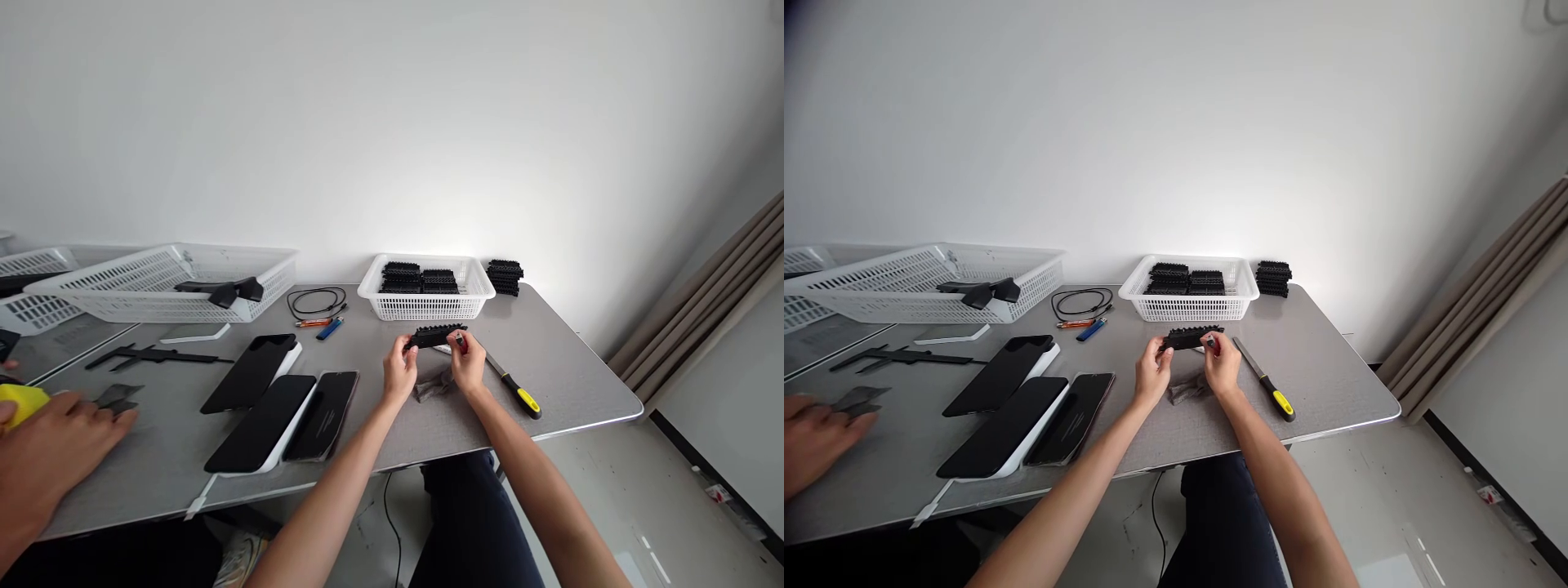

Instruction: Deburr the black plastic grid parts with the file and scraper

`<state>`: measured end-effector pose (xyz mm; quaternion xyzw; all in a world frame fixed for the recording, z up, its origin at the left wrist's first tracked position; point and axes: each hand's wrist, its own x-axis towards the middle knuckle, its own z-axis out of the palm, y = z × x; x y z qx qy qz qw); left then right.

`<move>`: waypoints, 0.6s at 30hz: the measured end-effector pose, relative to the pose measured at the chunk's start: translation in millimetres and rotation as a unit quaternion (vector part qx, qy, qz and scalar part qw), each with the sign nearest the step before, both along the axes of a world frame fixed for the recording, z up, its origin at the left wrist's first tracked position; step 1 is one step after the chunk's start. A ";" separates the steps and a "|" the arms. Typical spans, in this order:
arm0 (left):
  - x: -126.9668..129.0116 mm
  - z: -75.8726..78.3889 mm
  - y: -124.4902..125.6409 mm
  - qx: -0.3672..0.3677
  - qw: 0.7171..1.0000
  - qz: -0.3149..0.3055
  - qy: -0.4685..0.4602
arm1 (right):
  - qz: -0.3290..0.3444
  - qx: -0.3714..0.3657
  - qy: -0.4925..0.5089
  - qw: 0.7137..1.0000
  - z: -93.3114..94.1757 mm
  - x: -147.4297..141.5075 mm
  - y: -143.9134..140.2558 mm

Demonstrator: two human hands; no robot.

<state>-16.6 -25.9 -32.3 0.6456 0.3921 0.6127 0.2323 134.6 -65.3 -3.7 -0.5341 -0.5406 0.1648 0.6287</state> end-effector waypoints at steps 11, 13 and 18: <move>-7.6 -4.8 7.5 0.036 0.990 0.131 -0.033 | 0.150 -0.018 -0.158 0.976 -3.5 0.4 2.2; -8.7 -5.6 9.8 0.034 0.987 0.147 -0.053 | 0.151 -0.014 -0.163 0.975 -4.0 -0.4 0.8; -9.4 -2.3 9.6 0.033 0.985 0.154 -0.077 | 0.012 -0.030 -0.083 0.996 -7.5 3.9 3.5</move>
